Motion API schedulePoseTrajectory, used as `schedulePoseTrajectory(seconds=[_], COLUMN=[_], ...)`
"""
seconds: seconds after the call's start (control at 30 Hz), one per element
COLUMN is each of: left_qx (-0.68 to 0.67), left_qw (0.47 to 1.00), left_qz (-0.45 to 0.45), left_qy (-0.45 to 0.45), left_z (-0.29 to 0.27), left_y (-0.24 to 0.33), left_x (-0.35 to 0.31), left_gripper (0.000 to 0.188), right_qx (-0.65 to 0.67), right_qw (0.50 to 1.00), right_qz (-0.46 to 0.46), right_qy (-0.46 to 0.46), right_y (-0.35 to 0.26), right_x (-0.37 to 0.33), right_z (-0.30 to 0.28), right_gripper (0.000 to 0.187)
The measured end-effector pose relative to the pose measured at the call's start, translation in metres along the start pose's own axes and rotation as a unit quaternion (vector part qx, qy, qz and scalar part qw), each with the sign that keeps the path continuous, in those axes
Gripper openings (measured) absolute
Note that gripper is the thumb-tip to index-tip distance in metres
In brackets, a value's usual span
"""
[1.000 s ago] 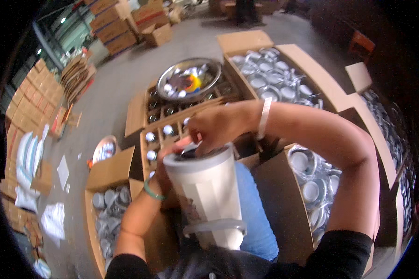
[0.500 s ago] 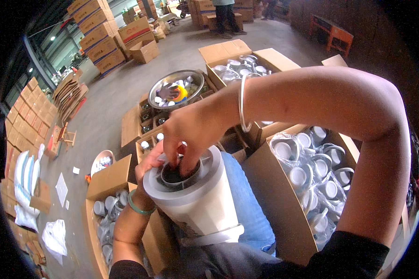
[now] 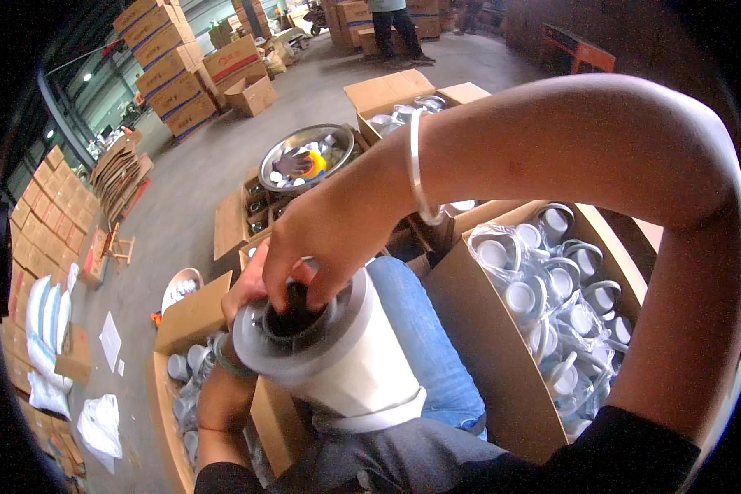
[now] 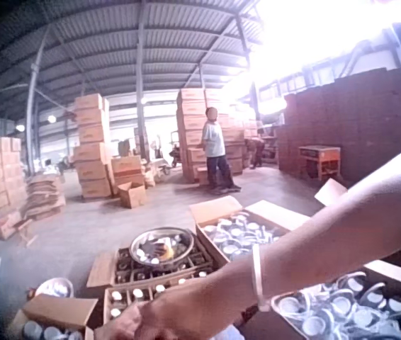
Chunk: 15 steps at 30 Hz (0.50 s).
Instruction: The person assembles vacuum flasks by inserting glass liners and plastic components into plastic housings, secures the components by hand, and places the assembled flasks into a cardboard box.
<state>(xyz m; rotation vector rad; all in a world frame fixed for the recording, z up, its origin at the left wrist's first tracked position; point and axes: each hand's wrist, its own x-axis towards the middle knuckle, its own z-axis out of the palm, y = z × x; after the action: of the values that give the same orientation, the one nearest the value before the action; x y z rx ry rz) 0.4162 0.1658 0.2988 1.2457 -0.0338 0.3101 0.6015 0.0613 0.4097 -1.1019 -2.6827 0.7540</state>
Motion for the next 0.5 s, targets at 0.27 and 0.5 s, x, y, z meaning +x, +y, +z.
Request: schedulePoseTrajectory(seconds=[0.27, 0.5], left_qx=[0.075, -0.056], left_qw=[0.994, 0.993], left_qz=[0.018, -0.007], left_qy=[0.081, 0.102], left_z=[-0.003, -0.013], left_y=[-0.003, -0.030], left_x=[-0.019, 0.019], left_gripper=[0.063, 0.053], right_qx=[-0.142, -0.208], right_qw=[0.987, 0.924], right_qz=[-0.045, 0.322], right_qy=[0.058, -0.014], right_y=[-0.003, -0.009], right_x=[0.017, 0.013], right_z=[0.009, 0.017], right_gripper=[0.035, 0.056])
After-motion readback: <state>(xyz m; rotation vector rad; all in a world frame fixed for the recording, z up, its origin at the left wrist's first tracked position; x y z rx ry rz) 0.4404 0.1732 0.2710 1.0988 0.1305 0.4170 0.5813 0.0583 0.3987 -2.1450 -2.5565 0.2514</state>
